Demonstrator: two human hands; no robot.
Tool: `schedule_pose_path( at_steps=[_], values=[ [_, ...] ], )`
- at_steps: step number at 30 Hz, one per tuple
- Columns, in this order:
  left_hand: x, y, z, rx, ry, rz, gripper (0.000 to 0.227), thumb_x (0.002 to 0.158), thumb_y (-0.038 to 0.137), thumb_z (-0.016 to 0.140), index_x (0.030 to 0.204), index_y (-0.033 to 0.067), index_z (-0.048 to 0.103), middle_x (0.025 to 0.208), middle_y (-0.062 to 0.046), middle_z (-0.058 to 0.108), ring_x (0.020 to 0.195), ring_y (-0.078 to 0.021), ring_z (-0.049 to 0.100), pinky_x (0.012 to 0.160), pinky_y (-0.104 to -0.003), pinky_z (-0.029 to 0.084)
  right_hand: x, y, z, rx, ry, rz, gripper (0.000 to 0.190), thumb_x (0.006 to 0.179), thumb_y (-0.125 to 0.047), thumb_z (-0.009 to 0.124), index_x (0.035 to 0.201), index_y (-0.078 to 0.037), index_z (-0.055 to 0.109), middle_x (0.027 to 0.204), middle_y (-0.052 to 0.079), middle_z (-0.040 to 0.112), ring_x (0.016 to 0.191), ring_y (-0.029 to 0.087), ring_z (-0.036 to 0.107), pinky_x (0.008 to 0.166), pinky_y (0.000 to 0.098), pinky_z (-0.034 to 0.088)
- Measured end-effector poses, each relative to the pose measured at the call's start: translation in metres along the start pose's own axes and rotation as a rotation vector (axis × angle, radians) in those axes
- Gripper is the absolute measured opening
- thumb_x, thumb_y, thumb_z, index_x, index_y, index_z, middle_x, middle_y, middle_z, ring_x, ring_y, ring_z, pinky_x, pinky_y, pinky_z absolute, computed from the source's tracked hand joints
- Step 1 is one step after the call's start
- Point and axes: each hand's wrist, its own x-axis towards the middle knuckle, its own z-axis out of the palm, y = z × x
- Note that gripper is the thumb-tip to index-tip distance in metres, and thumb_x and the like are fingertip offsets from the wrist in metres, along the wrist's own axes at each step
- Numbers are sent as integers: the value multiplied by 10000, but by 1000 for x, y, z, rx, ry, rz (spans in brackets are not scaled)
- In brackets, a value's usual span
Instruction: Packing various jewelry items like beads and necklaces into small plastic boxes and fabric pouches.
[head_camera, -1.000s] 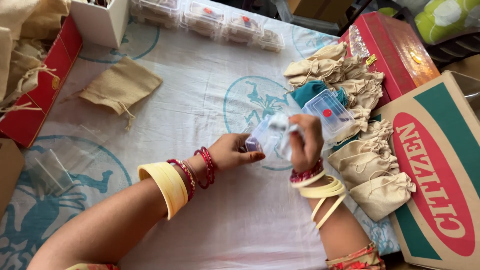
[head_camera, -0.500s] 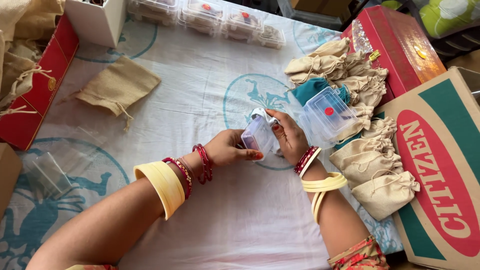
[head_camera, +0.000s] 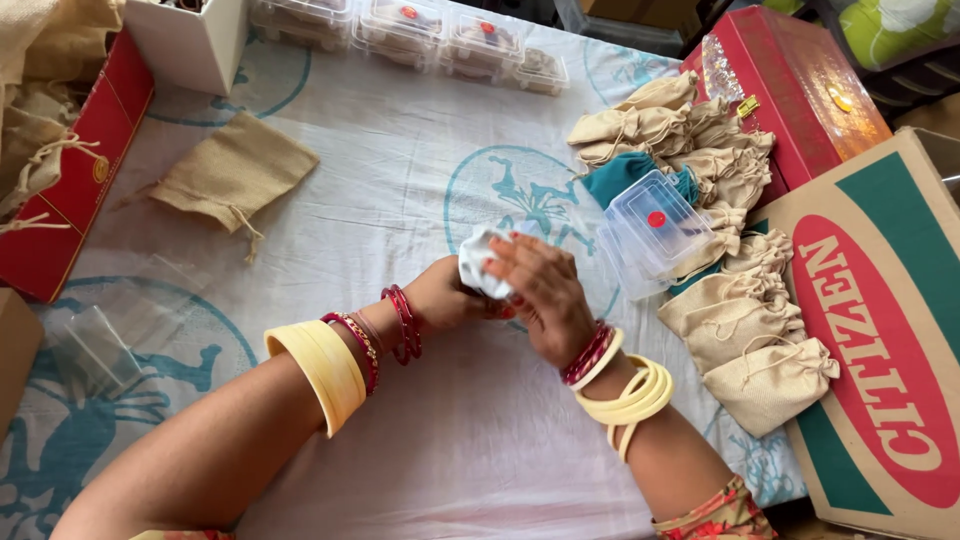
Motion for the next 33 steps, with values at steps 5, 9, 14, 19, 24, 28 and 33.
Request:
schedule_pose_path(
  at_steps=[5, 9, 14, 19, 24, 28, 33],
  values=[
    [-4, 15, 4, 116, -3, -120, 321, 855, 204, 795, 1097, 5, 727, 968, -58, 793, 899, -129, 740, 824, -289, 599, -5, 42, 3, 220, -50, 223, 377, 1088, -174, 480, 1453, -113, 549, 1517, 137, 562, 1428, 356, 518, 1179, 447, 416],
    [-7, 23, 9, 36, 31, -121, 336, 865, 274, 802, 1053, 8, 720, 931, -44, 764, 860, -96, 698, 785, -277, 571, -17, 63, 3, 230, -93, 513, 324, 1057, -100, 520, 1372, -93, 592, 1312, 157, 667, 1215, 320, 649, 1010, 404, 517],
    [-6, 24, 8, 114, 44, -139, 351, 898, 322, 776, 1049, 9, 729, 897, -37, 746, 829, -91, 672, 767, -266, 562, -27, 72, 7, -114, 46, 474, 320, 1028, -61, 499, 1322, -42, 623, 1223, 169, 692, 1139, 334, 647, 996, 428, 517],
    [4, -11, -2, -37, 17, -89, 384, 912, 325, 749, 1102, -7, 710, 950, -39, 735, 870, -101, 671, 791, -277, 567, -1, -1, -3, -107, 221, 178, 293, 1105, -138, 482, 1353, -32, 598, 1316, 155, 673, 1217, 323, 626, 1076, 428, 504],
    [-2, 5, 2, -15, 51, -32, 509, 999, 496, 559, 1181, 36, 678, 1003, -25, 767, 932, -83, 719, 837, -249, 580, 8, -12, 4, 10, 63, 170, 388, 1124, -249, 451, 1447, -55, 545, 1465, 144, 596, 1429, 341, 516, 1229, 459, 352],
    [-9, 31, 10, 81, 79, -146, 502, 919, 474, 687, 1117, 13, 661, 901, -72, 738, 816, -126, 712, 756, -290, 594, 1, 17, 9, 106, 34, 236, 385, 1114, -201, 438, 1456, -50, 533, 1492, 151, 575, 1456, 340, 493, 1225, 443, 337],
    [-10, 29, 12, 119, 95, -95, 485, 850, 412, 787, 1072, -9, 699, 875, -51, 743, 799, -102, 697, 747, -282, 590, -19, 50, 28, 247, 74, 545, 429, 1088, -149, 495, 1492, -7, 490, 1387, 172, 601, 1299, 306, 579, 1094, 359, 443]
  ],
)
